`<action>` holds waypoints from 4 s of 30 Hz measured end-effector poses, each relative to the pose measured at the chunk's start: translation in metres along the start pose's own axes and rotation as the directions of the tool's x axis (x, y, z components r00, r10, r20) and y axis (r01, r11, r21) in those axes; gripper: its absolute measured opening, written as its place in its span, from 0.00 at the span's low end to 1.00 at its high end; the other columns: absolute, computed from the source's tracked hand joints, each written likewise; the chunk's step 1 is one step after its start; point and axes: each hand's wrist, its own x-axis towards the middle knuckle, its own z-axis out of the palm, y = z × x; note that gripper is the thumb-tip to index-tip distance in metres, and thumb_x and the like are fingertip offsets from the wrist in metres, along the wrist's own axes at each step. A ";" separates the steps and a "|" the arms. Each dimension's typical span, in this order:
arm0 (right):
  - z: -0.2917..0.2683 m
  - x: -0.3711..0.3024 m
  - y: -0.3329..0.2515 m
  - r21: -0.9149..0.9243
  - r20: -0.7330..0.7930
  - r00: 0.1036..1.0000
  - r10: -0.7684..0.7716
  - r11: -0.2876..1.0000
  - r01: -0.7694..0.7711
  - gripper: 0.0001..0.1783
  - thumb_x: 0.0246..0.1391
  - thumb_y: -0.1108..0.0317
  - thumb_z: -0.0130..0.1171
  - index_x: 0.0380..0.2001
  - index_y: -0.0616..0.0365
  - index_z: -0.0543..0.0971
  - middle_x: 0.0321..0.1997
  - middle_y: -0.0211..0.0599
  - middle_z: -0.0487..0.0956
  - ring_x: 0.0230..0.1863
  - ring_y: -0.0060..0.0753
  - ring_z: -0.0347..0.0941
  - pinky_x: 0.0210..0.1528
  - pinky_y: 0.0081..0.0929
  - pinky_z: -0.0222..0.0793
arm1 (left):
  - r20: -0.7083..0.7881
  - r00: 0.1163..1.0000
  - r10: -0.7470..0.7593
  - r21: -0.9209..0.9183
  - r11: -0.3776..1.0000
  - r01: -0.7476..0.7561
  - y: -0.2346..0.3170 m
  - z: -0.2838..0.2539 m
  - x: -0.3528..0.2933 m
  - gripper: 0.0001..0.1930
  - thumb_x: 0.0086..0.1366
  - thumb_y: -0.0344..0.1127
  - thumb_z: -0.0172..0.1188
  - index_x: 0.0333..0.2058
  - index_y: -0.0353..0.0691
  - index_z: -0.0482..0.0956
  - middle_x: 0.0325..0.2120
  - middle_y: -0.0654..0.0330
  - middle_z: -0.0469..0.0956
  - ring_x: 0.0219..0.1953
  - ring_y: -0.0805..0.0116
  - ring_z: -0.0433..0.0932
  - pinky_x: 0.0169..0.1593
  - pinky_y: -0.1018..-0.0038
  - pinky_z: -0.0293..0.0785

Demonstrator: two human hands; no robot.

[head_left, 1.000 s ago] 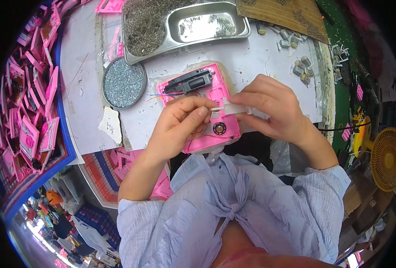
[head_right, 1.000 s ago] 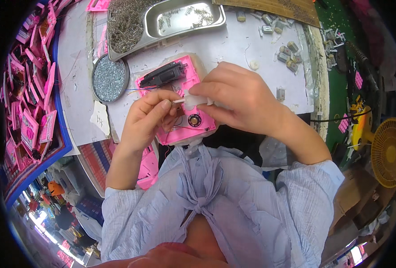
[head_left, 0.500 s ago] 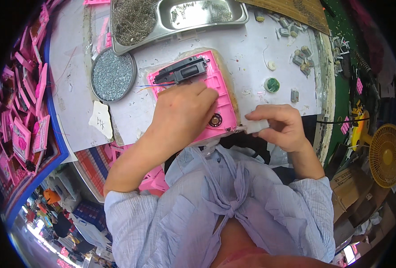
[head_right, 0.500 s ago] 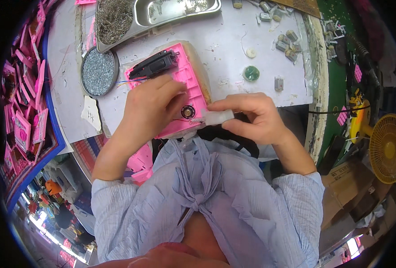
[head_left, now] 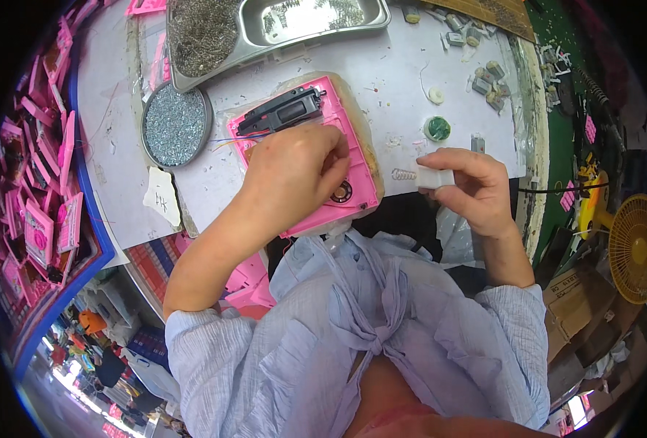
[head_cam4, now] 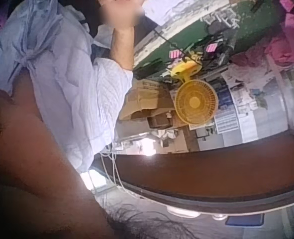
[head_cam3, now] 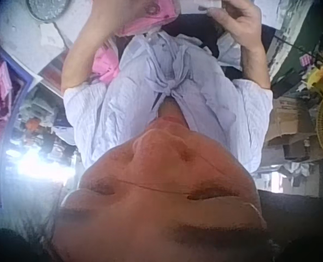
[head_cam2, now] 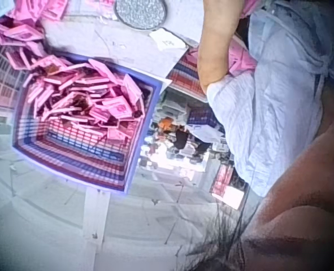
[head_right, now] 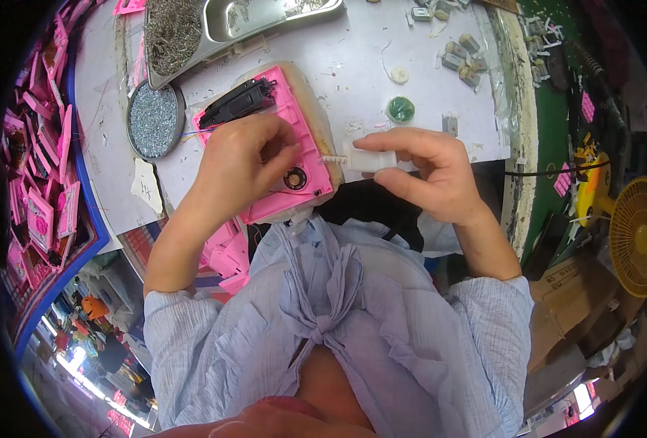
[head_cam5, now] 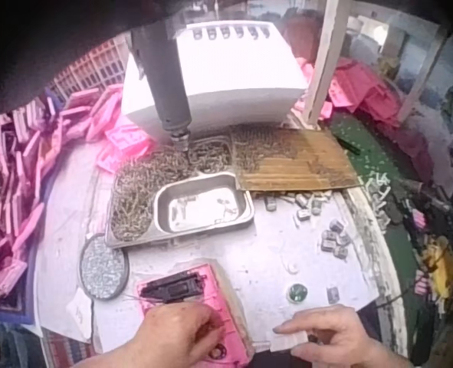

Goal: Soldering and assembling components inside a pink plastic electronic device casing.

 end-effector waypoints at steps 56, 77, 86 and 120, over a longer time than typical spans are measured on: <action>-0.092 0.050 -0.005 -0.974 -0.099 0.927 -0.362 -0.154 -0.164 0.15 0.44 0.65 0.67 0.38 0.52 0.83 0.41 0.35 0.78 0.49 0.44 0.71 0.53 0.44 0.67 | -0.414 0.909 0.036 -0.321 0.929 -0.183 -0.008 0.006 -0.019 0.15 0.63 0.22 0.66 0.49 0.33 0.80 0.25 0.66 0.73 0.22 0.83 0.64 0.27 0.83 0.60; -0.030 0.013 -0.023 0.007 -0.367 0.921 -0.131 0.990 0.143 0.27 0.60 0.80 0.63 0.63 0.61 0.74 0.33 0.29 0.79 0.36 0.18 0.76 0.42 0.18 0.72 | 0.131 0.957 0.261 -0.440 0.880 -0.180 0.046 -0.003 0.141 0.07 0.67 0.34 0.64 0.37 0.35 0.83 0.28 0.56 0.83 0.31 0.70 0.82 0.37 0.70 0.77; -0.056 0.006 -0.029 -0.077 -0.446 0.880 -0.161 0.987 0.141 0.27 0.59 0.81 0.64 0.62 0.65 0.73 0.32 0.29 0.78 0.34 0.16 0.74 0.39 0.16 0.69 | -0.079 0.806 0.586 0.441 0.746 -0.499 0.023 0.003 0.347 0.09 0.59 0.36 0.65 0.38 0.45 0.89 0.40 0.56 0.82 0.49 0.52 0.78 0.55 0.53 0.68; -0.048 0.013 -0.008 -0.829 -0.175 0.978 -0.115 0.553 -0.084 0.19 0.55 0.71 0.62 0.51 0.52 0.81 0.27 0.36 0.80 0.26 0.37 0.77 0.32 0.31 0.71 | -0.423 0.820 0.386 -0.191 0.847 -0.497 0.085 -0.027 0.198 0.09 0.59 0.31 0.66 0.39 0.36 0.84 0.41 0.51 0.84 0.44 0.56 0.82 0.50 0.61 0.76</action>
